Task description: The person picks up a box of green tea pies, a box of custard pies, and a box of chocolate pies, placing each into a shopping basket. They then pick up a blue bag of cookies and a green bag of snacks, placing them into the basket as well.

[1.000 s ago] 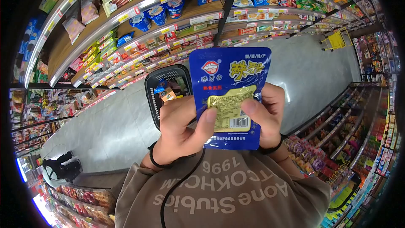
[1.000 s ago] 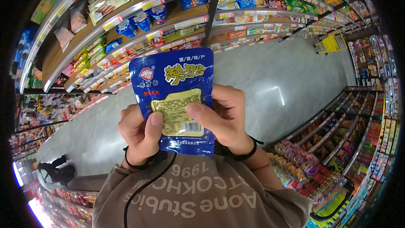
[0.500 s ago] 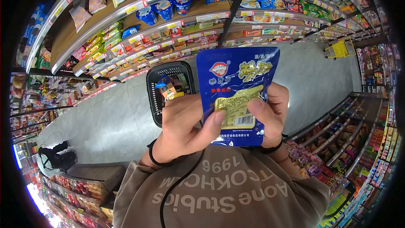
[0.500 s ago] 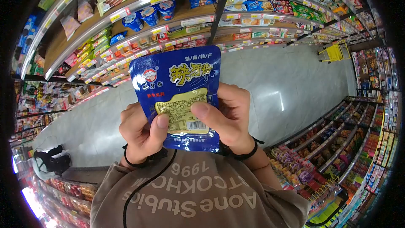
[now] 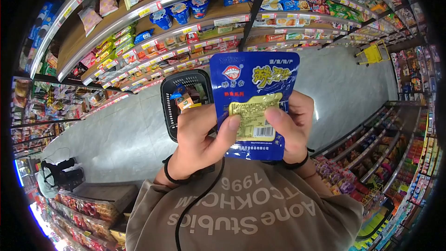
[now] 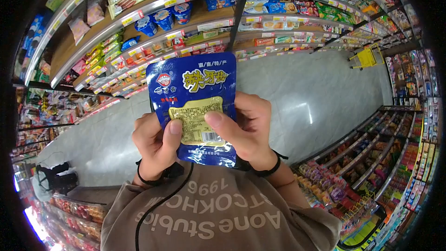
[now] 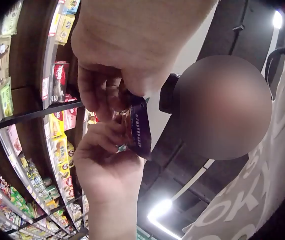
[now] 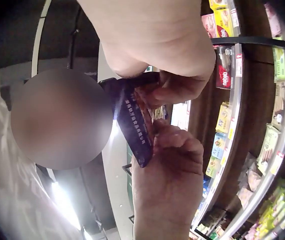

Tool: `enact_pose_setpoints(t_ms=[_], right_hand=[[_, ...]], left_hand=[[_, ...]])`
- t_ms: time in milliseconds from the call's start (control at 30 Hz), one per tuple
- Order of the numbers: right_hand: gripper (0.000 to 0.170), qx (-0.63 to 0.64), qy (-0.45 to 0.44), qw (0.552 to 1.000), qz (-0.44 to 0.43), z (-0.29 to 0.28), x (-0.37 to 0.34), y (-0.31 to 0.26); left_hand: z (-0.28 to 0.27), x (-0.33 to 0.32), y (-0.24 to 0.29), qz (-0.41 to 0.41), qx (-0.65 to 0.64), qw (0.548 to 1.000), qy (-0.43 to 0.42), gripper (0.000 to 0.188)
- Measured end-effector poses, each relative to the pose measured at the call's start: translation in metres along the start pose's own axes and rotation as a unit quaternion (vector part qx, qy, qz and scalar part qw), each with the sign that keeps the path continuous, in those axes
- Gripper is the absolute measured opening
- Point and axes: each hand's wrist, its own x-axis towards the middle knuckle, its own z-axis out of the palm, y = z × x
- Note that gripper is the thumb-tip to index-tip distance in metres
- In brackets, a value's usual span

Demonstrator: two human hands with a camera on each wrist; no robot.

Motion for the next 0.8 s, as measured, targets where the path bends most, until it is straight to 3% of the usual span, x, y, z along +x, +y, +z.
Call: enact_pose_setpoints(t_ms=[433, 633, 800], right_hand=[[0.020, -0.058, -0.009, 0.998, -0.024, 0.003, -0.014, -0.008], [0.018, -0.163, -0.018, 0.985, -0.061, 0.001, -0.017, -0.005], [0.020, -0.147, -0.008, 0.988, -0.043, 0.000, -0.021, -0.002]], left_hand=[[0.007, -0.015, 0.001, 0.000, -0.038, 0.999, 0.026, 0.011], [0.006, -0.021, -0.011, 0.007, -0.044, 0.999, 0.016, 0.012], [0.011, -0.026, -0.012, -0.019, -0.080, 0.996, 0.024, 0.013]])
